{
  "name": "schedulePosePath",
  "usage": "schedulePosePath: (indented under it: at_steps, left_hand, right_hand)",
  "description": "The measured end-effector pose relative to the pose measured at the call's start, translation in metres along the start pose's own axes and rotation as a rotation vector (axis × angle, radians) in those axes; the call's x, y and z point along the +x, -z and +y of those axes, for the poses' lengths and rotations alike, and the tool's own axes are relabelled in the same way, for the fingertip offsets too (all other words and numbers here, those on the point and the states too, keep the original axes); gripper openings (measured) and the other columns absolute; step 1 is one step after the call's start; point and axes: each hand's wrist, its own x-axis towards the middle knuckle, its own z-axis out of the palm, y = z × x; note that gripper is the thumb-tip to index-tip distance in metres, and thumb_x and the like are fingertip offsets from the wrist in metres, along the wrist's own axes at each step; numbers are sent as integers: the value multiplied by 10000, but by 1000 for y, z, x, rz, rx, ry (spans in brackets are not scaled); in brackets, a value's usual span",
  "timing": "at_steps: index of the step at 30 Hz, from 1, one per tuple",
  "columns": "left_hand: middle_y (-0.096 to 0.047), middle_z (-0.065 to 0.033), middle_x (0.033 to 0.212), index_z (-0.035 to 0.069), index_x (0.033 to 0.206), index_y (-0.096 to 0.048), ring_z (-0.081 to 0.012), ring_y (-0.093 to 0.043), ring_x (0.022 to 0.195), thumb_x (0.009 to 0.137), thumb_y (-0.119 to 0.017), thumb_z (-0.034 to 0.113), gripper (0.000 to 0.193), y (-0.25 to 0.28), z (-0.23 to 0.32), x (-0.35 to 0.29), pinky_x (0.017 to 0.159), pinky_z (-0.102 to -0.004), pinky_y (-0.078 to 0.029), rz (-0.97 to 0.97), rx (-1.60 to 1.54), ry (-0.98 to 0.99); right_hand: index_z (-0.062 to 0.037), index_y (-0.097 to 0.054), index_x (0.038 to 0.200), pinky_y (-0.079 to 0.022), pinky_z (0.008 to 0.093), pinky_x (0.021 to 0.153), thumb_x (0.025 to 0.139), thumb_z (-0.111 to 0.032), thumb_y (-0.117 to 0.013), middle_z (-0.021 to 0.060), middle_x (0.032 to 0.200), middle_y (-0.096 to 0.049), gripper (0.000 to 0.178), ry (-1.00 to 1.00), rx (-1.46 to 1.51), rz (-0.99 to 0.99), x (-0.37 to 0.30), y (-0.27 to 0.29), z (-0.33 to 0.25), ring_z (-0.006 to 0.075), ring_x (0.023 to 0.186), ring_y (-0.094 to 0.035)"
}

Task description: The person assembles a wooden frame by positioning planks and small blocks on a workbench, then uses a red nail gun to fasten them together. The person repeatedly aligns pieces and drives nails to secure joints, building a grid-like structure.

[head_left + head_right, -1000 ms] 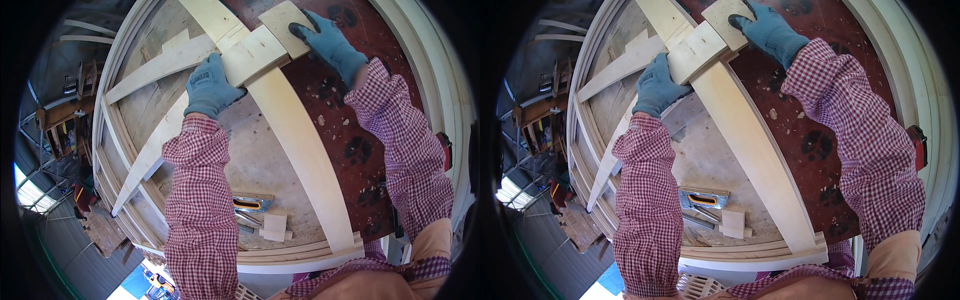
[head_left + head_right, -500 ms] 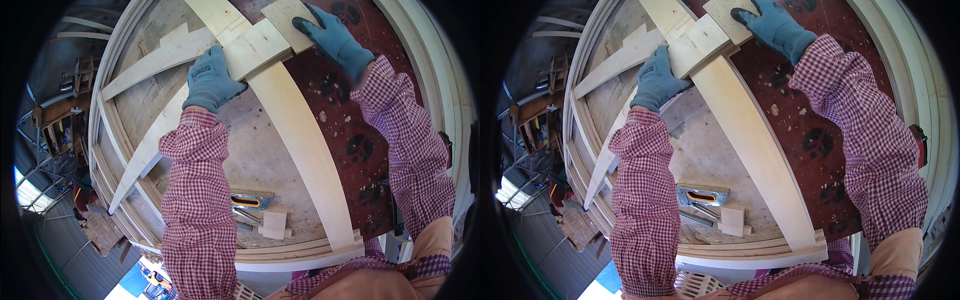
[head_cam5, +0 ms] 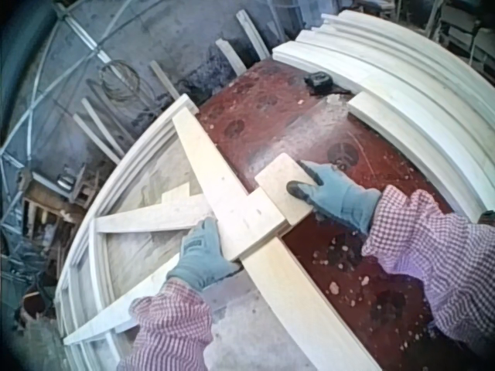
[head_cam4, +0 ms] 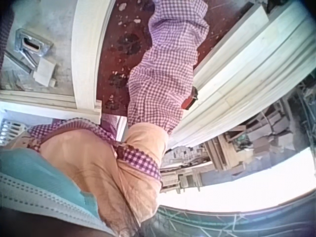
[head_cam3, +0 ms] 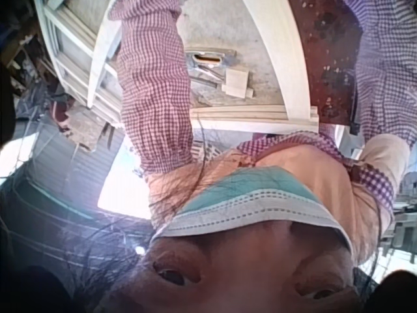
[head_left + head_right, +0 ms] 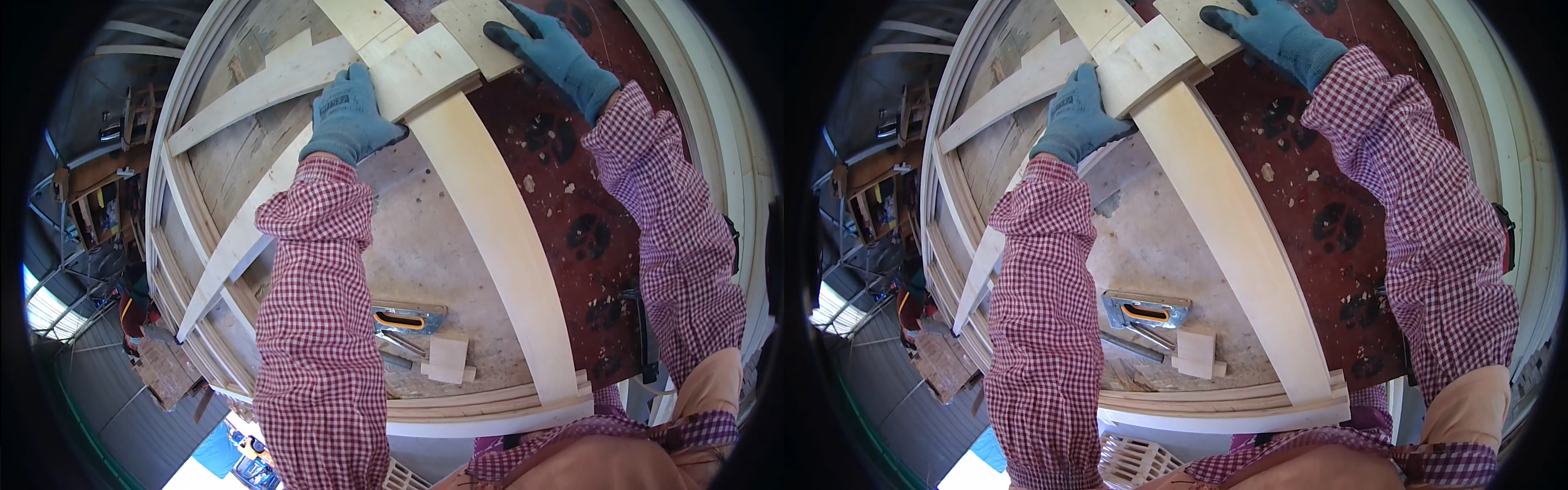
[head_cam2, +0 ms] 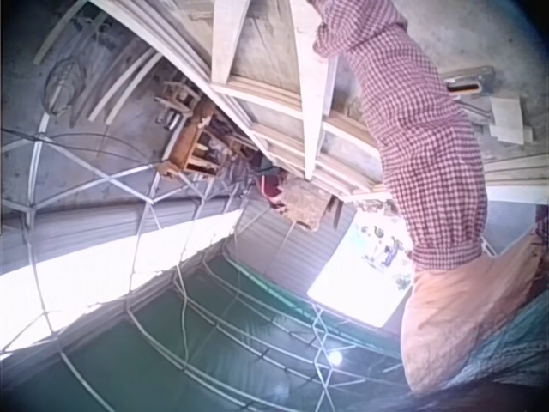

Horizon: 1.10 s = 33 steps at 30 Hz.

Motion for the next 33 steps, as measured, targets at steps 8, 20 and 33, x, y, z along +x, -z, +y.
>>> schedulePosePath:
  at_steps: [8, 20, 33]
  left_hand:
    - [-510, -198, 1255, 3, 1317, -374, -336, -532, 1157, 549, -811, 438, 985, 0, -1, -1, 972, -431, -413, 22, 0, -9]
    - [-502, -187, 1275, 31, 1332, -374, -330, -525, 1169, 535, -814, 458, 1006, 0, -2, 0, 973, -446, -405, 8, -11, 6]
    - [-510, -186, 1244, 26, 1267, -403, -333, -530, 1153, 517, -832, 468, 971, -1, -5, 0, 964, -438, -412, 18, -28, -12]
  right_hand:
    - [-60, -556, 1251, -447, 237, 423, 922, -259, -593, 44, 830, -653, 386, -8, 21, 28, -1, -2, 1, 96, 525, -534]
    - [-151, -397, 1427, -527, 254, 606, 865, -470, -650, 71, 1137, -614, 694, 18, 16, 73, 11, -6, 37, 134, 895, -598]
    - [-103, -485, 1323, -503, 244, 482, 906, -206, -621, 40, 1034, -652, 450, 3, 268, -6, -1, -9, 12, 118, 768, -606]
